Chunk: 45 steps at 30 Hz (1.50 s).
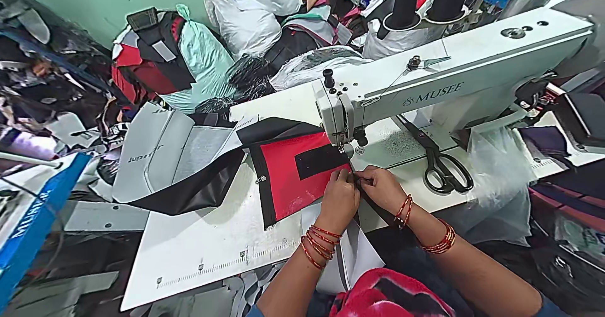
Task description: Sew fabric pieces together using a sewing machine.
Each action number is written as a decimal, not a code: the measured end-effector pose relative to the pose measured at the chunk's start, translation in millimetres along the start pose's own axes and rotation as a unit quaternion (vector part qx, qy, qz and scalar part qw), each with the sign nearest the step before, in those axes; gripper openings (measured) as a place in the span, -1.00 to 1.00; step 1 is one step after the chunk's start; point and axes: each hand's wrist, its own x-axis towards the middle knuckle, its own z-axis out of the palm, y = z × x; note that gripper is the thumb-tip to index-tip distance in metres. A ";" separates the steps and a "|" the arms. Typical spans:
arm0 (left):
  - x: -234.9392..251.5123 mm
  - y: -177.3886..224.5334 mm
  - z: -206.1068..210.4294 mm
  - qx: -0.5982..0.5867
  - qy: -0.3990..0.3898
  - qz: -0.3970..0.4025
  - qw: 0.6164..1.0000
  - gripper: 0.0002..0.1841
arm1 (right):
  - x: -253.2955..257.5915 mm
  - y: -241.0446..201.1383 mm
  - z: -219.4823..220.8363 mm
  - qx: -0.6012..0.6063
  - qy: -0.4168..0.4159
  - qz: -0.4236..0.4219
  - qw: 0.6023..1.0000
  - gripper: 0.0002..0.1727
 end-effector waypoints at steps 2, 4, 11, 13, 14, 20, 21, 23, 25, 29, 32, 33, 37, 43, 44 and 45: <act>-1.3 -2.7 0.4 0.005 0.006 0.026 1.000 -0.72 | 0.2 1.9 0.5 0.005 0.001 -0.014 1.000 -0.60; -1.8 -3.6 -2.6 0.001 -0.016 0.034 0.999 -0.70 | 0.1 4.7 1.0 0.021 0.003 -0.025 0.999 -0.60; -7.2 -12.6 -12.0 -0.037 -0.056 0.087 0.994 -0.63 | -4.7 4.3 8.8 -0.005 0.015 -0.066 0.998 -0.61; -8.9 -20.7 -11.8 -0.055 -0.034 0.119 0.991 -0.64 | -7.6 1.5 13.0 -0.037 0.021 -0.083 0.996 -0.61; -9.9 -26.0 -10.2 -0.070 -0.010 0.135 0.988 -0.67 | -8.8 1.0 16.4 -0.052 0.030 -0.096 0.994 -0.61; 2.5 -47.2 -15.5 -0.148 0.023 0.076 0.986 -0.69 | -11.8 -0.4 35.0 -0.141 0.081 -0.142 0.976 -0.67; 8.4 -45.6 -19.8 -0.120 -0.001 0.071 0.990 -0.61 | -12.2 -1.2 35.3 -0.151 0.080 -0.143 0.975 -0.69; 20.8 -38.1 -28.5 -0.037 -0.073 0.078 0.994 -0.47 | -13.9 -5.3 33.0 -0.161 0.056 -0.130 0.977 -0.72; 33.0 -30.1 -36.1 0.032 -0.171 0.076 0.982 -0.48 | -14.4 -8.8 30.3 -0.171 0.031 -0.115 0.978 -0.72; 32.1 -41.3 -31.7 0.035 -0.186 0.140 0.972 -0.52 | -14.5 -7.9 31.6 -0.178 0.041 -0.113 0.977 -0.69; 15.5 -59.3 -18.8 0.001 -0.056 0.223 0.973 -0.55 | -13.1 -2.6 37.4 -0.173 0.090 -0.141 0.971 -0.69; 10.2 -63.1 -16.2 0.003 -0.040 0.226 0.973 -0.54 | -13.2 -2.2 38.3 -0.173 0.092 -0.144 0.970 -0.69; 0.0 -62.3 -14.7 0.015 -0.060 0.176 0.982 -0.52 | -14.0 -5.6 35.7 -0.180 0.068 -0.128 0.973 -0.66; 0.7 -59.0 -11.5 0.041 -0.049 0.176 0.982 -0.48 | -8.4 -7.1 34.4 -0.187 0.069 -0.131 0.971 -0.67; 2.7 -59.0 -12.9 0.038 -0.061 0.169 0.983 -0.45 | -5.3 -6.9 34.4 -0.185 0.071 -0.131 0.971 -0.67; 6.5 -58.3 -16.2 0.037 -0.084 0.154 0.984 -0.41 | -0.8 -7.2 33.5 -0.183 0.073 -0.130 0.972 -0.67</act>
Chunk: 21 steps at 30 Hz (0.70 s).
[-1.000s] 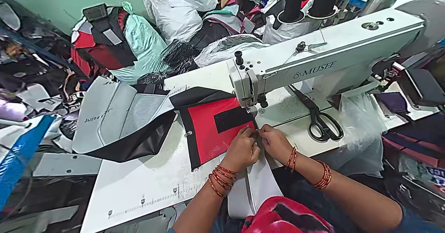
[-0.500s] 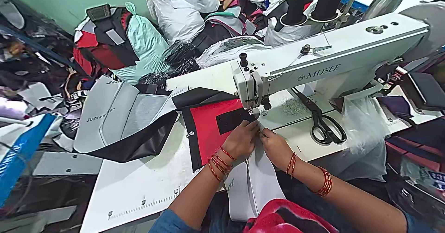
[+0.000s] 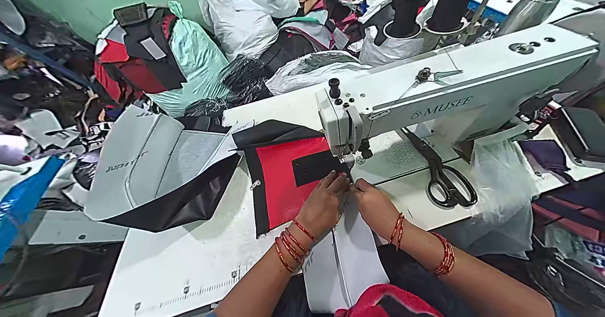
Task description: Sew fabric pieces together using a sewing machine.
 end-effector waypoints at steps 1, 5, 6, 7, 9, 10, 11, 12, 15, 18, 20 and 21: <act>3.1 -0.1 -4.6 -0.009 -0.033 -0.021 0.999 -0.36 | 3.7 0.6 0.0 0.004 -0.002 0.004 1.000 -0.66; 14.1 -11.1 -8.6 -0.031 -0.029 -0.036 0.998 -0.36 | 20.9 2.1 -0.3 0.009 0.000 0.005 1.000 -0.65; 16.4 -14.4 -7.5 -0.031 -0.006 -0.027 0.999 -0.40 | 25.7 1.2 -5.2 0.015 -0.028 0.018 0.999 -0.63; 18.4 -17.2 -5.8 -0.028 0.018 -0.018 0.999 -0.47 | 30.2 0.2 -10.7 0.021 -0.064 0.033 0.997 -0.60; 23.5 -21.6 -5.1 -0.021 0.034 -0.017 0.999 -0.52 | 39.5 -1.4 -19.8 0.031 -0.116 0.059 0.991 -0.56; 25.7 -23.6 -6.0 -0.021 0.030 -0.021 0.999 -0.52 | 43.5 -2.6 -22.7 0.034 -0.129 0.068 0.989 -0.54; 27.6 -25.5 -6.6 -0.023 0.030 -0.023 0.999 -0.53 | 46.9 -3.4 -23.9 0.033 -0.136 0.072 0.988 -0.53; 28.8 -27.9 -5.3 -0.026 0.042 -0.017 0.999 -0.55 | 49.4 -3.2 -24.0 0.032 -0.137 0.072 0.988 -0.53; 29.4 -33.0 -0.3 -0.039 0.079 0.001 0.996 -0.59 | 52.2 0.0 -23.3 0.038 -0.131 0.066 0.988 -0.54; 26.5 -34.9 6.9 -0.078 0.121 -0.001 0.990 -0.59 | 45.6 9.5 -19.6 0.096 -0.057 0.061 0.992 -0.58; 25.2 -37.2 11.6 -0.098 0.147 0.001 0.984 -0.60 | 42.1 17.6 -17.9 0.171 -0.010 0.094 0.981 -0.63; 24.6 -37.7 13.1 -0.105 0.155 0.003 0.982 -0.62 | 40.1 20.6 -17.2 0.207 0.000 0.112 0.972 -0.65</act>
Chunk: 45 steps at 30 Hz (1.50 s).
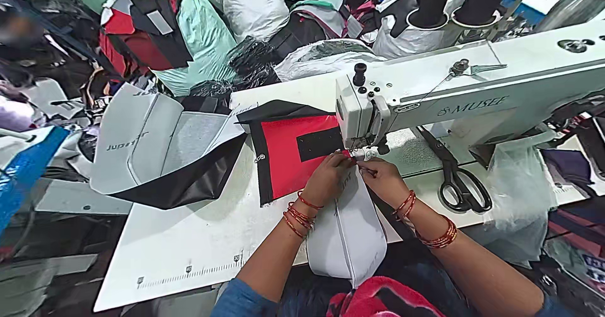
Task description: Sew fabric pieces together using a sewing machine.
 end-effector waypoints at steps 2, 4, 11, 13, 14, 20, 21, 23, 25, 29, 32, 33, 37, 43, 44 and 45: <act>-0.9 -1.3 0.3 -0.004 0.004 0.004 1.000 -0.61 | -2.6 5.5 0.4 0.048 0.011 0.015 0.999 -0.67; -1.5 -1.4 -0.8 -0.005 0.000 0.007 1.000 -0.59 | -5.1 8.0 1.4 0.066 0.015 0.008 0.998 -0.67; -0.9 0.7 -2.0 0.007 -0.005 0.018 1.000 -0.58 | -8.4 0.5 -4.4 -0.010 -0.031 -0.044 0.999 -0.59; -0.8 1.2 -3.1 0.008 -0.011 0.019 1.000 -0.59 | -8.5 -4.1 -4.3 -0.056 -0.059 -0.044 0.996 -0.56; -0.8 1.8 -3.7 0.004 -0.013 0.016 1.000 -0.59 | -8.5 -6.7 -4.3 -0.077 -0.073 -0.040 0.994 -0.55; -0.8 1.7 -3.2 -0.014 0.003 0.015 1.000 -0.62 | -9.9 -15.0 0.8 -0.148 -0.108 -0.027 0.983 -0.50; -0.7 2.1 -3.7 -0.013 -0.002 0.011 1.000 -0.61 | -10.4 -15.5 2.4 -0.156 -0.107 -0.026 0.982 -0.51; -0.3 2.2 -4.0 -0.010 -0.005 0.009 1.000 -0.61 | -10.9 -15.1 5.7 -0.160 -0.095 -0.030 0.982 -0.52; -0.2 1.7 -2.9 -0.009 0.003 0.013 1.000 -0.62 | -11.1 -15.1 6.6 -0.158 -0.092 -0.032 0.983 -0.53; 1.6 -0.7 -2.9 -0.017 0.002 0.011 1.000 -0.63 | -9.4 -18.0 5.3 -0.153 -0.099 -0.025 0.983 -0.53; 4.9 -5.2 -2.5 -0.012 0.000 0.015 1.000 -0.67 | -4.1 -22.4 3.0 -0.156 -0.115 -0.009 0.981 -0.52; 6.1 -5.3 -3.0 -0.012 -0.002 0.013 1.000 -0.68 | -1.7 -23.2 2.9 -0.158 -0.122 -0.004 0.980 -0.51; 11.2 -7.9 -3.8 0.000 -0.001 0.008 1.000 -0.67 | 7.7 -23.5 3.2 -0.174 -0.131 0.000 0.976 -0.50; 14.5 -10.1 -1.8 0.024 0.016 0.007 1.000 -0.69 | 15.3 -24.0 7.0 -0.201 -0.122 -0.001 0.972 -0.51; 13.3 -10.2 -0.4 0.031 0.022 0.012 0.999 -0.70 | 14.5 -23.1 7.8 -0.204 -0.120 -0.004 0.972 -0.52; 11.8 -10.0 1.0 0.044 0.026 0.018 0.999 -0.72 | 13.3 -22.1 8.6 -0.205 -0.115 -0.008 0.972 -0.52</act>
